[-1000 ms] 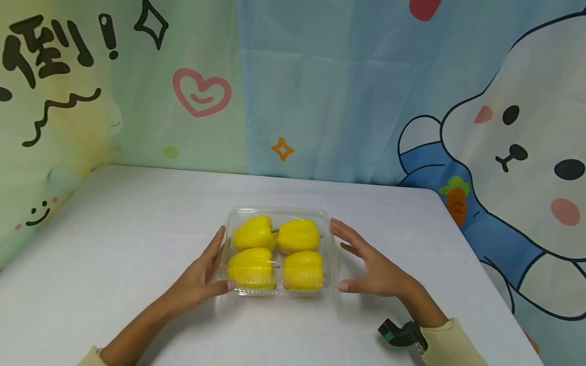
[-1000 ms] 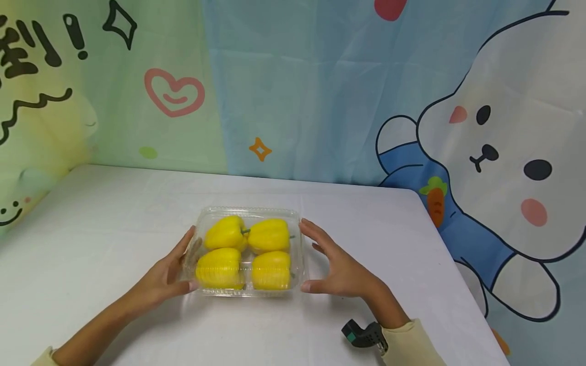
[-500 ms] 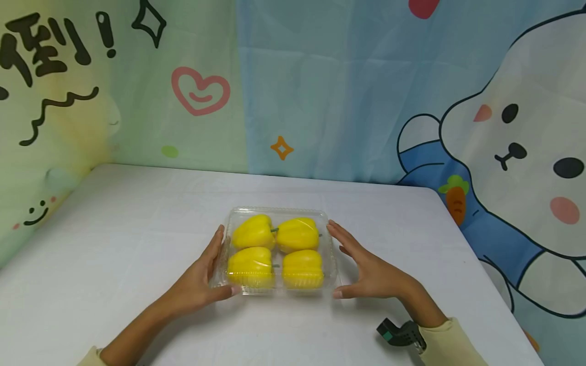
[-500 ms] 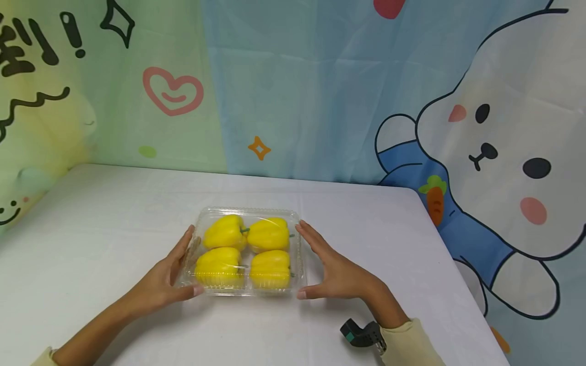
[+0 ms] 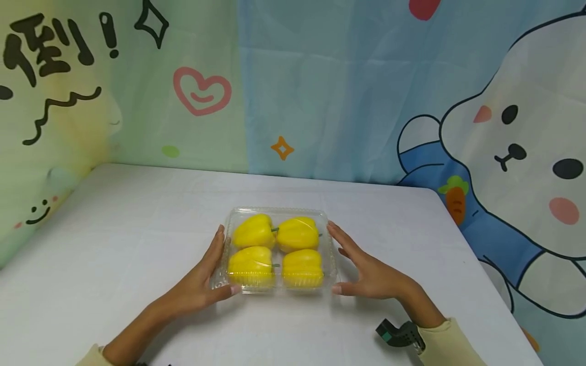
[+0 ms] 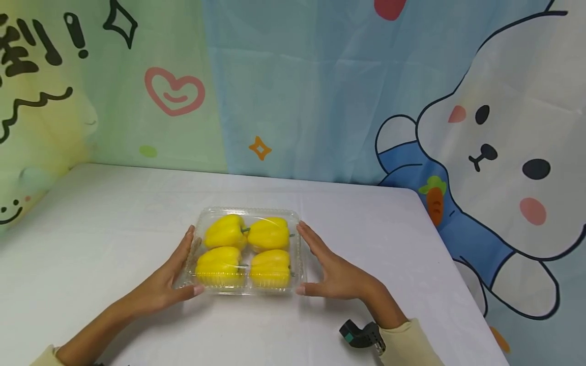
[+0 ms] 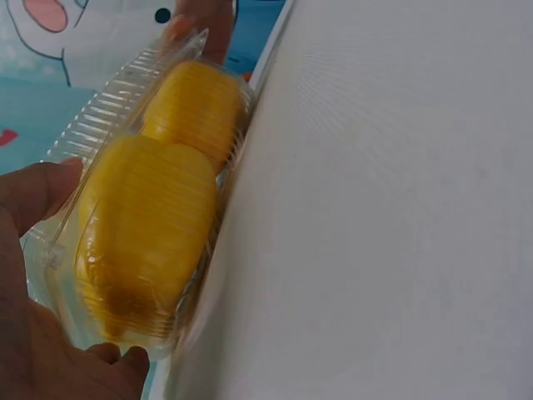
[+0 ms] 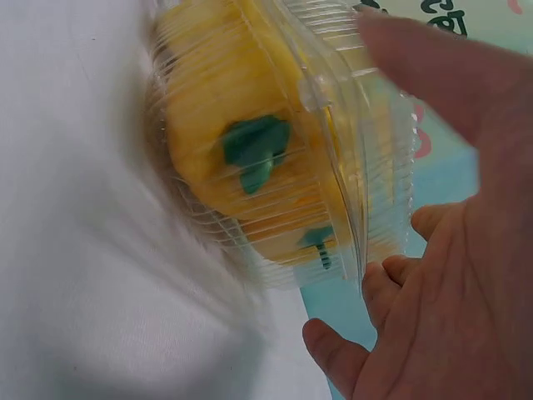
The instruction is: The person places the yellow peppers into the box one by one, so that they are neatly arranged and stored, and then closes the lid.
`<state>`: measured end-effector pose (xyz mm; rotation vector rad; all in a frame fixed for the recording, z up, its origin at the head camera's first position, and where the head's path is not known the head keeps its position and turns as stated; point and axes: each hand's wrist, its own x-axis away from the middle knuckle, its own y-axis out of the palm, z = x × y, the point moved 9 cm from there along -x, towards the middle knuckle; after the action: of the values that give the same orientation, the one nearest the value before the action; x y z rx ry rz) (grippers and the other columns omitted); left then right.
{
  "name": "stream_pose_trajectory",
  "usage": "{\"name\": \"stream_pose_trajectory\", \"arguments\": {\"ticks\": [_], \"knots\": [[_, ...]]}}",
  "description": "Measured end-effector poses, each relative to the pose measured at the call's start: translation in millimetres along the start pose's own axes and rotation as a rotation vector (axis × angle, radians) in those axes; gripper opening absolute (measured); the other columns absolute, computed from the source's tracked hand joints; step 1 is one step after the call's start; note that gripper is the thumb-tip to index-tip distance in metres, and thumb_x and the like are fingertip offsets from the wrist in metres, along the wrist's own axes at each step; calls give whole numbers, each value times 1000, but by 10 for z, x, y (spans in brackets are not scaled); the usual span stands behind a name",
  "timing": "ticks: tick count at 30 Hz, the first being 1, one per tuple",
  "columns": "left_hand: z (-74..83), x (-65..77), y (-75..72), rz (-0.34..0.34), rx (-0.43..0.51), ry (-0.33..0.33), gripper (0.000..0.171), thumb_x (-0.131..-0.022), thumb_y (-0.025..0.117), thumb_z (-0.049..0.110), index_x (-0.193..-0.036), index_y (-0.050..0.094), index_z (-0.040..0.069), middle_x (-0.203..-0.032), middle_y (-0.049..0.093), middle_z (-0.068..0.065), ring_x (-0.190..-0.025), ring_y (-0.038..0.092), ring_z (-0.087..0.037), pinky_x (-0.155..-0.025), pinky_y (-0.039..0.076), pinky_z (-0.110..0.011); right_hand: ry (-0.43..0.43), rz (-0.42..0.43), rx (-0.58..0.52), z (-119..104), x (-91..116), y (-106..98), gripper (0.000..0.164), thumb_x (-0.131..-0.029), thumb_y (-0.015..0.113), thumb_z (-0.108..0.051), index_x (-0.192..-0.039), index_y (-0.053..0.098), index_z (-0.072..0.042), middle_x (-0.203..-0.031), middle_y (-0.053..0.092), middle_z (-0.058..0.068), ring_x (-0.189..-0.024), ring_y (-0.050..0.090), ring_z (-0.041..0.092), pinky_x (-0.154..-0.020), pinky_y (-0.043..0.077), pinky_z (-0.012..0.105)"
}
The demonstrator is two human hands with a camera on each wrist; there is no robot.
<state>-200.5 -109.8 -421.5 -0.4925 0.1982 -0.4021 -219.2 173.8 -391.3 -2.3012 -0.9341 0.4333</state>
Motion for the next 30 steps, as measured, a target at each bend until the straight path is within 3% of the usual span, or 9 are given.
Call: {"name": "stream_pose_trajectory", "arguments": {"ticks": [5, 10, 13, 16, 19, 23, 26, 30], "knots": [[1, 4, 2, 21, 9, -17, 114, -82, 76, 38, -156, -8, 18, -162, -12, -2, -146, -5, -22, -112, 9, -60, 41, 8, 10, 12, 6, 14, 105, -89, 72, -25, -157, -7, -19, -162, -10, 1, -147, 6, 22, -111, 23, 54], [-21, 20, 14, 26, 67, -57, 113, -82, 77, 37, -157, -4, 16, -162, -5, -4, -146, 2, -25, -112, 15, -54, 129, 38, 29, 60, 76, 20, 106, -88, 73, -33, -156, -8, -27, -161, -14, -3, -145, 15, 30, -109, 26, 57], [-53, 43, 42, 19, 115, -102, 111, -83, 76, 38, -157, -3, 14, -162, 0, -7, -145, 12, -29, -111, 20, -49, 183, 63, 56, 97, 139, -1, 104, -87, 73, -39, -157, -3, -32, -161, -13, -5, -145, 12, 34, -107, 23, 65], [-91, 92, 43, 17, 162, -145, 108, -85, 75, 36, -157, -1, 10, -161, 9, -14, -143, 22, -33, -109, 27, -45, 196, 78, 72, 117, 175, 4, 98, -88, 71, -40, -158, 4, -27, -162, -8, -1, -145, 3, 35, -103, 18, 73], [-117, 145, -2, 27, 214, -180, 100, -87, 74, 30, -156, 6, 7, -156, 24, -20, -139, 31, -36, -106, 34, -41, 206, 81, 80, 134, 198, 32, 92, -90, 68, -40, -158, 9, -24, -161, 0, 6, -144, 6, 38, -101, 20, 74], [-129, 192, -78, 29, 279, -240, 79, -89, 72, 26, -150, 30, 1, -145, 44, -18, -132, 43, -35, -101, 43, -36, 220, 98, 107, 136, 218, 49, 86, -91, 66, -41, -158, 15, -22, -153, 24, 12, -138, 22, 36, -100, 28, 71], [-138, 223, -99, 3, 380, -307, 62, -92, 67, 24, -142, 42, -3, -134, 54, -17, -119, 56, -32, -94, 49, -35, 228, 108, 114, 127, 226, 45, 85, -91, 66, -41, -157, 17, -20, -142, 38, 10, -129, 34, 33, -100, 33, 67], [-121, 254, -79, -60, 578, -343, 51, -97, 58, 16, -134, 41, -14, -114, 63, -19, -97, 66, -32, -85, 54, -37, 239, 104, 98, 119, 234, 44, 84, -93, 65, -39, -157, 16, -17, -132, 48, 9, -121, 47, 32, -99, 39, 61]]}}
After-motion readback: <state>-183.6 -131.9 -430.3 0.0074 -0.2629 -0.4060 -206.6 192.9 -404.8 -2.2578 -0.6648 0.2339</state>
